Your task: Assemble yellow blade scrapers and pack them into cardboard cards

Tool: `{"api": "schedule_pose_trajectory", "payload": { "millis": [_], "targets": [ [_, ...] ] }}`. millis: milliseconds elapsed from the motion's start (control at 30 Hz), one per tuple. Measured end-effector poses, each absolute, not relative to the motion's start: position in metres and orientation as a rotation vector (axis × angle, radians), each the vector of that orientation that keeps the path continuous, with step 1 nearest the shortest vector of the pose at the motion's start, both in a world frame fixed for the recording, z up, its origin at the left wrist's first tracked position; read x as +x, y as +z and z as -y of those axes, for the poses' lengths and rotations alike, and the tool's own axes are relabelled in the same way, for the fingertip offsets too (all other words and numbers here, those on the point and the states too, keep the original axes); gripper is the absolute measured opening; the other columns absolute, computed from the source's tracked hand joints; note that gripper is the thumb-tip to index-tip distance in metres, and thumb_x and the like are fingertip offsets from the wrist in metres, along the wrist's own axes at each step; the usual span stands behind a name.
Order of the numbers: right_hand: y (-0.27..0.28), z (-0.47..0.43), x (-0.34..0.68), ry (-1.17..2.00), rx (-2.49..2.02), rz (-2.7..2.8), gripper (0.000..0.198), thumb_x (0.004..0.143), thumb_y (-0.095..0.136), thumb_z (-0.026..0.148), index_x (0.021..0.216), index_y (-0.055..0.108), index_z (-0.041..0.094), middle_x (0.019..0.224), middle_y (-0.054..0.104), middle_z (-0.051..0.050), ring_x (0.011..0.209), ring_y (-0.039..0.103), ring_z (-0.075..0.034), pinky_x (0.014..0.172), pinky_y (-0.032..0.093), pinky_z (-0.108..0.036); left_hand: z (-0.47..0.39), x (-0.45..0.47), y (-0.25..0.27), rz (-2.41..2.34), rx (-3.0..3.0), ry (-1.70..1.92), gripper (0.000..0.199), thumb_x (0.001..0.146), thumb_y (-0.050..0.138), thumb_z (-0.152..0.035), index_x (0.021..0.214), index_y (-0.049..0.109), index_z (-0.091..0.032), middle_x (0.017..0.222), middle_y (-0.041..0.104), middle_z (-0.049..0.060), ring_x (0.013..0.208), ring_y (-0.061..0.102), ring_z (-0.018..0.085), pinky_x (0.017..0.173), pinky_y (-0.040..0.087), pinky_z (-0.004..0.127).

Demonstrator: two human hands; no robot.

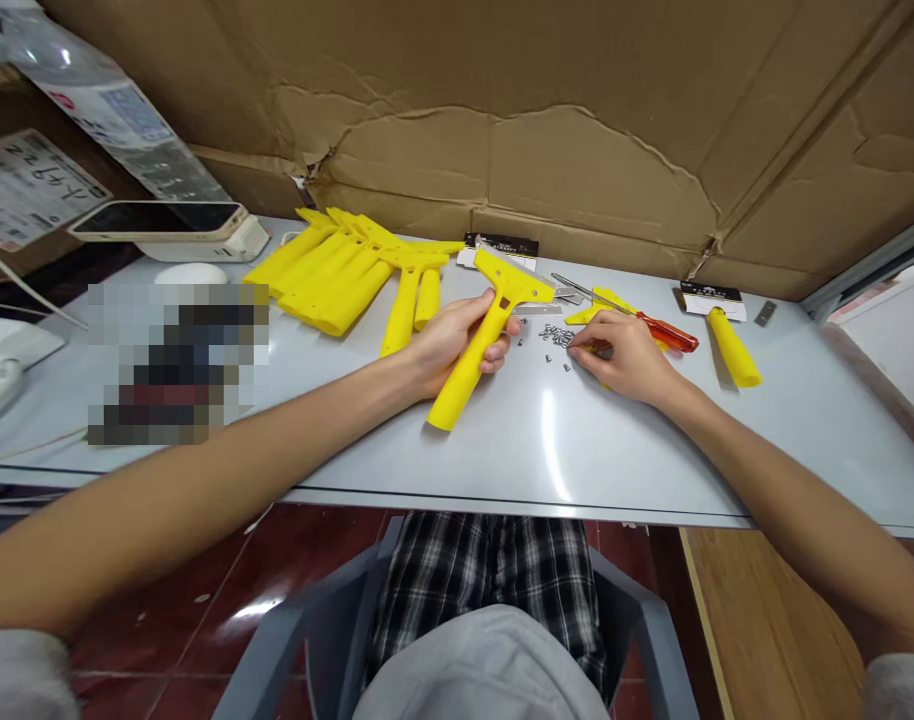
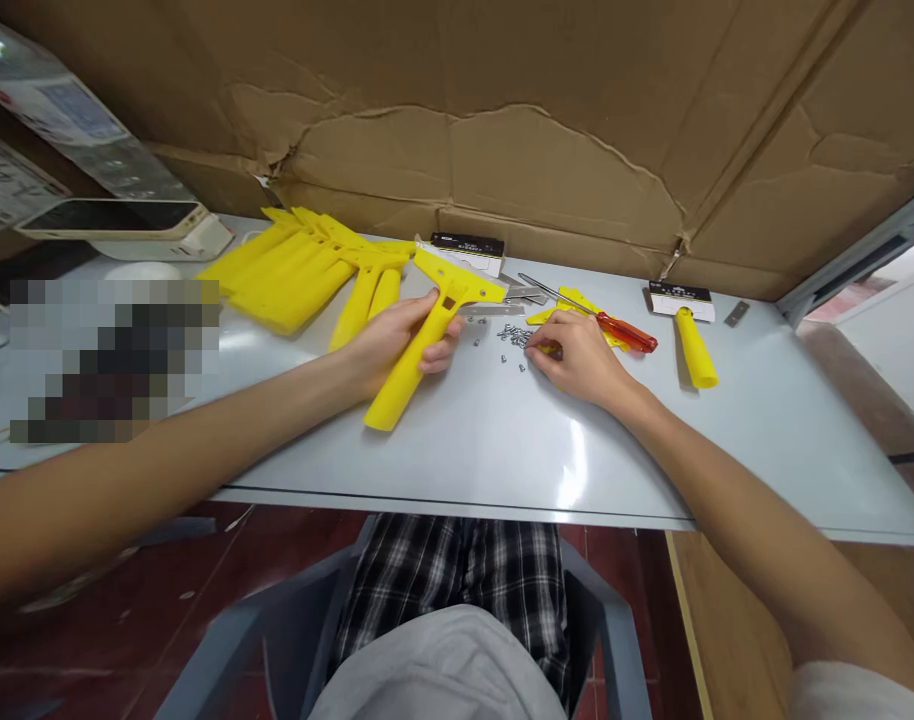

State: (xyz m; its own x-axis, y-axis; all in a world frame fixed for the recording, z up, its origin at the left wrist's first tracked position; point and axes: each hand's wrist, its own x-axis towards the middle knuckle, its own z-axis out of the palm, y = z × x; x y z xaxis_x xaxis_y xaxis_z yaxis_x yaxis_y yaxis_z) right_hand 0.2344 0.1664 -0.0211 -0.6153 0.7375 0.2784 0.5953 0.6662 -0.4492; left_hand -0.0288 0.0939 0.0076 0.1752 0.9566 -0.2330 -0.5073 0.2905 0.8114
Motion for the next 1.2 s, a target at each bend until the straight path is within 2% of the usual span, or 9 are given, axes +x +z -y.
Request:
{"api": "schedule_pose_trajectory", "payload": {
  "millis": [133, 233, 300, 433, 533, 600, 800, 1033, 1200],
  "targets": [
    [-0.023, -0.167, 0.234, 0.423, -1.024, 2.435, 0.019, 0.092, 0.067, 0.026, 0.095, 0.083, 0.017, 0.099, 0.071, -0.007, 0.091, 0.061, -0.013, 0.091, 0.046, -0.033, -0.094, -0.029, 0.006, -0.835, 0.672, 1.151, 0.029, 0.118, 0.039, -0.032, 0.098, 0.055, -0.019, 0.076, 0.068, 0.001, 0.041, 0.051, 0.008, 0.037, 0.040, 0.019],
    [-0.025, -0.168, 0.234, 0.411, -0.985, 2.433, 0.019, 0.092, 0.066, 0.027, 0.092, 0.081, 0.016, 0.095, 0.070, -0.007, 0.090, 0.060, -0.012, 0.089, 0.045, -0.032, -0.093, -0.029, 0.005, -0.832, 0.682, 1.166, 0.018, 0.112, 0.057, -0.037, 0.103, 0.057, -0.021, 0.078, 0.070, 0.000, 0.044, 0.054, 0.009, 0.038, 0.041, 0.019],
    [-0.027, -0.169, 0.234, 0.429, -0.941, 2.421, 0.020, 0.094, 0.066, 0.030, 0.092, 0.080, 0.015, 0.094, 0.069, -0.006, 0.088, 0.060, -0.012, 0.086, 0.045, -0.031, -0.092, -0.029, 0.005, -0.834, 0.687, 1.190, 0.022, 0.105, 0.072, -0.038, 0.108, 0.060, -0.020, 0.083, 0.072, 0.001, 0.047, 0.058, 0.009, 0.040, 0.045, 0.018],
    [-0.028, -0.168, 0.232, 0.438, -0.805, 2.350, 0.022, 0.096, 0.067, 0.035, 0.093, 0.078, 0.015, 0.094, 0.069, -0.006, 0.088, 0.062, -0.012, 0.082, 0.047, -0.029, -0.089, -0.027, 0.004, -0.855, 0.722, 1.256, 0.026, 0.092, 0.086, -0.025, 0.106, 0.066, -0.016, 0.083, 0.071, 0.000, 0.059, 0.065, 0.009, 0.047, 0.053, 0.017],
    [-0.026, -0.167, 0.232, 0.389, -0.728, 2.276, 0.019, 0.096, 0.069, 0.032, 0.090, 0.075, 0.015, 0.095, 0.071, -0.005, 0.088, 0.064, -0.011, 0.085, 0.050, -0.029, -0.088, -0.026, 0.002, -0.917, 0.798, 1.262, 0.022, 0.086, 0.086, -0.017, 0.092, 0.065, -0.015, 0.075, 0.067, -0.001, 0.059, 0.066, 0.011, 0.044, 0.053, 0.019],
    [-0.024, -0.166, 0.232, 0.379, -0.705, 2.239, 0.018, 0.096, 0.069, 0.031, 0.089, 0.074, 0.015, 0.095, 0.072, -0.005, 0.089, 0.065, -0.011, 0.085, 0.051, -0.028, -0.088, -0.026, 0.001, -0.971, 0.851, 1.233, 0.020, 0.087, 0.084, -0.019, 0.088, 0.064, -0.015, 0.072, 0.067, -0.001, 0.053, 0.064, 0.011, 0.041, 0.052, 0.020],
    [-0.021, -0.164, 0.232, 0.433, -0.690, 2.236, 0.020, 0.096, 0.070, 0.032, 0.090, 0.076, 0.014, 0.092, 0.070, -0.005, 0.079, 0.062, -0.008, 0.074, 0.050, -0.024, -0.084, -0.027, 0.005, -1.063, 0.950, 1.125, 0.023, 0.087, 0.082, -0.024, 0.094, 0.061, -0.019, 0.059, 0.061, -0.004, 0.041, 0.053, 0.009, 0.038, 0.041, 0.018],
    [-0.018, -0.161, 0.231, 0.473, -0.688, 2.225, 0.020, 0.095, 0.070, 0.032, 0.089, 0.076, 0.013, 0.091, 0.068, -0.006, 0.075, 0.059, -0.006, 0.069, 0.048, -0.023, -0.079, -0.024, 0.009, -1.155, 1.039, 1.097, 0.013, 0.093, 0.075, -0.020, 0.091, 0.062, -0.018, 0.060, 0.057, -0.004, 0.042, 0.050, 0.008, 0.039, 0.039, 0.019],
    [-0.021, -0.160, 0.231, 0.609, -0.761, 2.189, 0.028, 0.096, 0.072, 0.040, 0.091, 0.077, 0.013, 0.095, 0.069, -0.008, 0.076, 0.060, -0.007, 0.068, 0.050, -0.023, -0.075, -0.022, 0.010, -1.246, 1.237, 0.940, 0.006, 0.098, 0.071, -0.020, 0.095, 0.067, -0.017, 0.057, 0.057, -0.004, 0.041, 0.051, 0.009, 0.039, 0.040, 0.020]
  ]
}}
